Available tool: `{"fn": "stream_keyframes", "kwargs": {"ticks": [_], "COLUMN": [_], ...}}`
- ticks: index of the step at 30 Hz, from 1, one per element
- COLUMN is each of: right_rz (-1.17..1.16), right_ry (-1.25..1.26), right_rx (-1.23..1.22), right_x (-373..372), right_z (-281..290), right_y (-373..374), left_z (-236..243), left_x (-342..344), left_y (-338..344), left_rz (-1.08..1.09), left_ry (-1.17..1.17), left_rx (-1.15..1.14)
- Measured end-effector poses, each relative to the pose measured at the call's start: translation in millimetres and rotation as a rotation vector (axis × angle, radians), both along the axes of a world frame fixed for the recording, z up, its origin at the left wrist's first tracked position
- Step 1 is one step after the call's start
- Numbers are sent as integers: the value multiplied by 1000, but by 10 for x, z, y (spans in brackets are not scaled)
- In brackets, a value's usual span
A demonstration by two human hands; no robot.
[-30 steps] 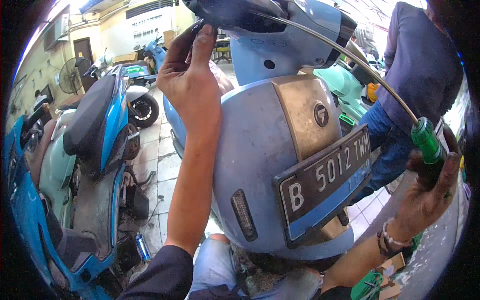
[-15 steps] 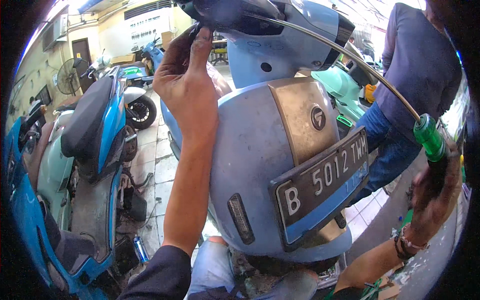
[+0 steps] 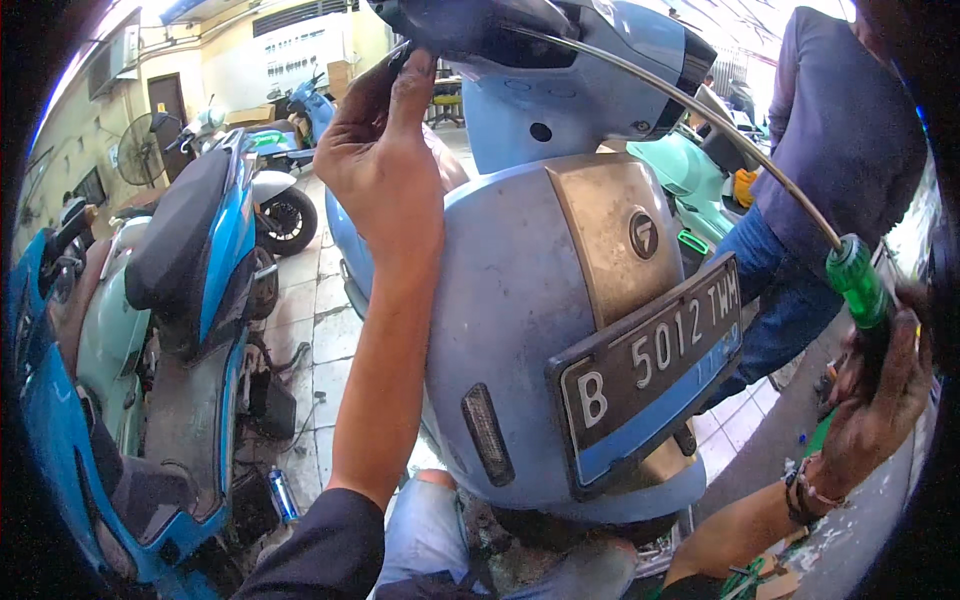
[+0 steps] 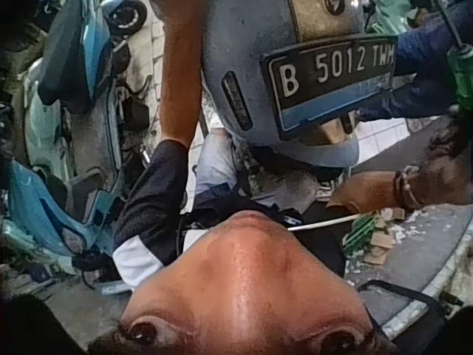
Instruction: The person unfastens screws on the scooter handlebar assembly using a screwdriver and removes the throttle switch unit by hand. Then, the person holds and turns the detached part with both hands.
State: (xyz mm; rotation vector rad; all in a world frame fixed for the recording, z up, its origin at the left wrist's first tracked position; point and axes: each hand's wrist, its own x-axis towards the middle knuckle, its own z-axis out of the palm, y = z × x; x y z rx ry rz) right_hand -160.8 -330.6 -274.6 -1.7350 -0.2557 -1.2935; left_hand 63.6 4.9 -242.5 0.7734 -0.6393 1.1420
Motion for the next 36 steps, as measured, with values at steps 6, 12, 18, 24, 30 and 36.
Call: {"fn": "stream_keyframes", "kwargs": {"ticks": [6,12,18,24,30,36], "right_rz": [-125,72,-423,-42,-151,-434], "right_ry": [-180,177,-368,-22,-465,-202], "right_rx": [-318,-27,-615,-107,-395,-352], "right_x": [149,-24,209,19,443,207], "right_z": [-25,82,-3,32,27,-97], "right_y": [146,214,-6,173,238,47], "left_z": [-1,-14,16,-7,-9,4], "left_x": [-1,63,30,17,54,17], "left_y": [-31,-8,-59,-7,-60,-31], "left_rz": [2,12,-7,16,7,8], "left_ry": [1,-15,-16,-6,-11,-5], "left_rx": [10,17,15,11,25,14]}}
